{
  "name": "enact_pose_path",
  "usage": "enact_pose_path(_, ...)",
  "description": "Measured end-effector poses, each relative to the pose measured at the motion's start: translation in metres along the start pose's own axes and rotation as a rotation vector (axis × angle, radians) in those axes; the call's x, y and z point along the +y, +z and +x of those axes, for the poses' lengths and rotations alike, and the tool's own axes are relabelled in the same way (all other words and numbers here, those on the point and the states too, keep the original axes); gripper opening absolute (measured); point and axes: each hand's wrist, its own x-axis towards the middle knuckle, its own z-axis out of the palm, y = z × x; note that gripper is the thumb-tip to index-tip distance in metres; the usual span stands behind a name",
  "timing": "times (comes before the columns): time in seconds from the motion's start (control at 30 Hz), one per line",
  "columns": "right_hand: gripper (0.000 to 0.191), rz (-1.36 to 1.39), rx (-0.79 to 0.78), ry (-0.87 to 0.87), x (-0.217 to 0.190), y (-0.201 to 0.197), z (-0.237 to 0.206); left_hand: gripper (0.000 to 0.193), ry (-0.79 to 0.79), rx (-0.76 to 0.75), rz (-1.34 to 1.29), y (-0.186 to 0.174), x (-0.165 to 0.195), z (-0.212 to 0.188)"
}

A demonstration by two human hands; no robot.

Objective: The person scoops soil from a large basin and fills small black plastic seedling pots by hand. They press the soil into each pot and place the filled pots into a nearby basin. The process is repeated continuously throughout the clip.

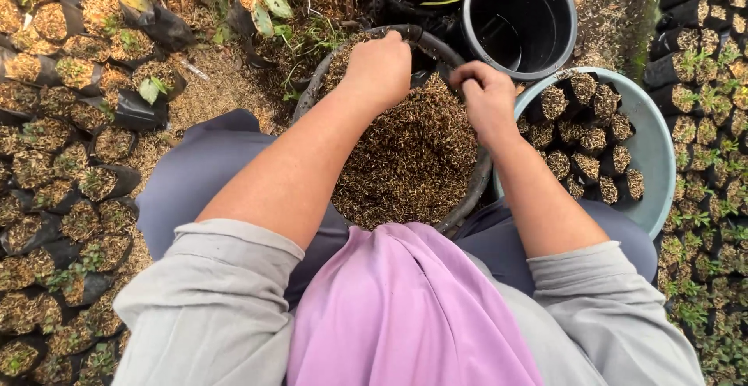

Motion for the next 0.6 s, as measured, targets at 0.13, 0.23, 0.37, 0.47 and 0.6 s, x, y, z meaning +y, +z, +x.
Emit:
enact_pose_path(0.13, 0.061, -0.186, -0.018, -0.237, 0.039, 0.031, -0.003, 0.018, 0.013, 0.125, -0.147, 0.002, 0.002, 0.004)
enact_pose_path(0.23, 0.089, -0.36, -0.332, -0.222, 0.041, 0.059, -0.023, 0.017, 0.047, 0.194, -0.202, 0.004, 0.007, 0.004)
enact_pose_path(0.37, 0.103, -0.82, -0.526, -0.007, 0.012, 0.111, -0.074, 0.018, 0.067, 0.269, -0.253, 0.002, 0.007, 0.005)
enact_pose_path(0.47, 0.095, -0.934, -0.738, -0.213, 0.005, 0.128, -0.109, 0.019, 0.076, 0.271, -0.241, 0.001, 0.005, 0.005)
enact_pose_path(0.6, 0.075, -1.184, -0.835, -0.459, 0.037, 0.127, -0.106, 0.02, 0.08, 0.244, -0.213, 0.007, 0.004, 0.008)
